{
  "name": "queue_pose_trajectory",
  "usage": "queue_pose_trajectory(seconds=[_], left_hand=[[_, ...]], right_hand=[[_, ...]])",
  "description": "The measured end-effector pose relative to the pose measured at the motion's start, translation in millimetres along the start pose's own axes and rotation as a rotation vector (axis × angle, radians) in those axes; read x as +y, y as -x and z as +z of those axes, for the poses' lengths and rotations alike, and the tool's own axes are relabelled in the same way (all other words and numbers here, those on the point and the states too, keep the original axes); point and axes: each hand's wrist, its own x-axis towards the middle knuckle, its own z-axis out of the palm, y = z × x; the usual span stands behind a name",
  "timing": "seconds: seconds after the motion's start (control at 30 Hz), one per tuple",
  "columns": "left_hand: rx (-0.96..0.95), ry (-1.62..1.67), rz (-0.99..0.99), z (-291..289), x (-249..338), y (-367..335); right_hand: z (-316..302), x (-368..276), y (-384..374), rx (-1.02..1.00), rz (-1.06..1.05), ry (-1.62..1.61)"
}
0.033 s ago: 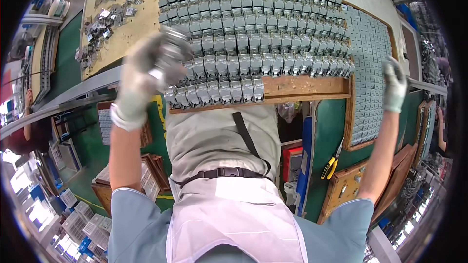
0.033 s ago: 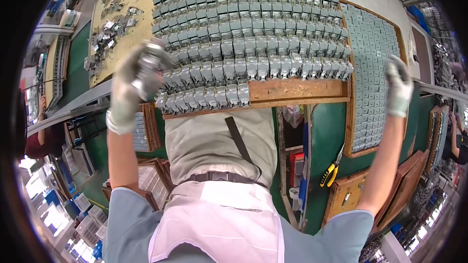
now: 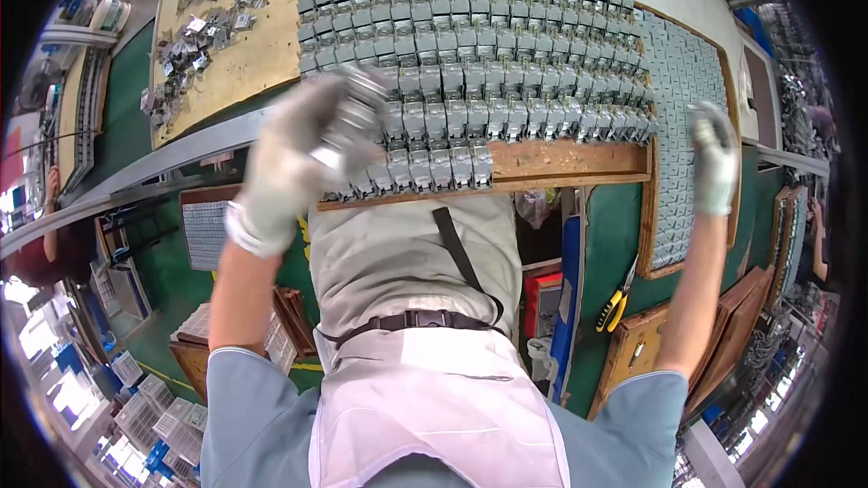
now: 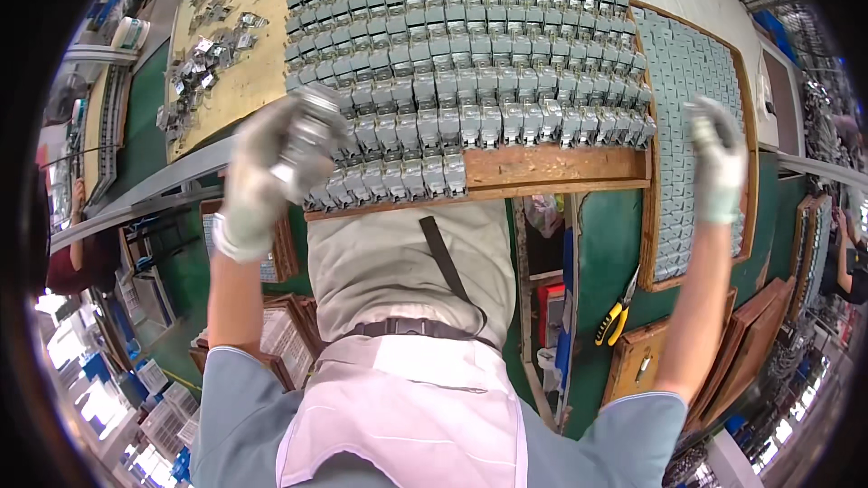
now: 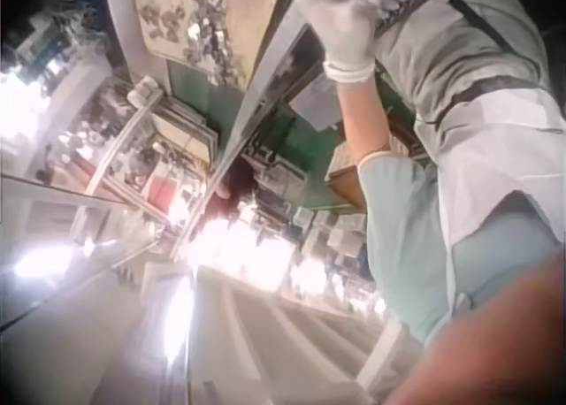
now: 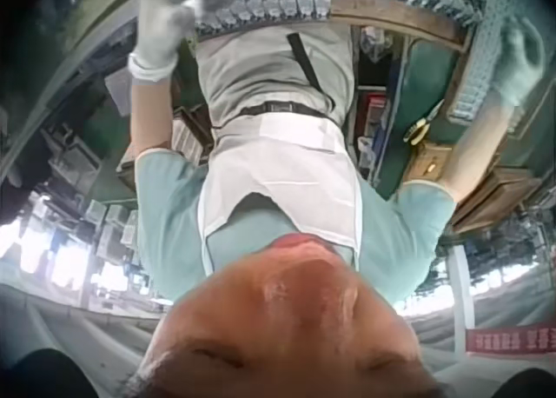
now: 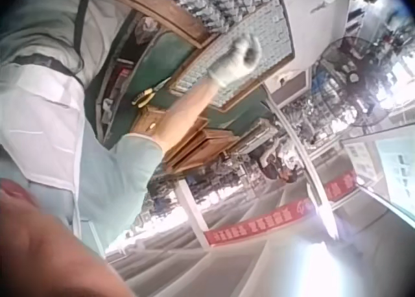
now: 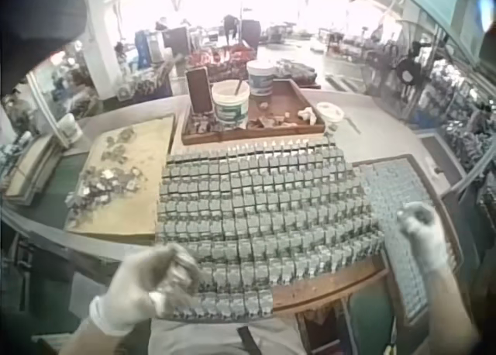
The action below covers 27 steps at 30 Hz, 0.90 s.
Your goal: Assembling and inspecting small electronic or mechanical components at a factory workbench using hands and a brush.
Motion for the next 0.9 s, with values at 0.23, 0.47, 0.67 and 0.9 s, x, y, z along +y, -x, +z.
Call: queue_pose_trajectory(seconds=[0.23, 0.47, 0.67, 0.9], left_hand=[[-0.188, 0.151, -0.191, 66, -40, 10], [0.032, -0.29, 0.042, 75, -34, 14], [-0.091, -0.481, 0.104, 73, -32, 6], [-0.298, -0.544, 0.095, 67, -25, -4]], right_hand=[[175, -68, 128, -0.605, 0.139, -0.588], [180, -72, 137, -0.493, -0.192, -0.116], [174, -81, 134, -0.599, -0.295, 0.129], [171, -58, 148, -0.568, -0.323, 0.081]])
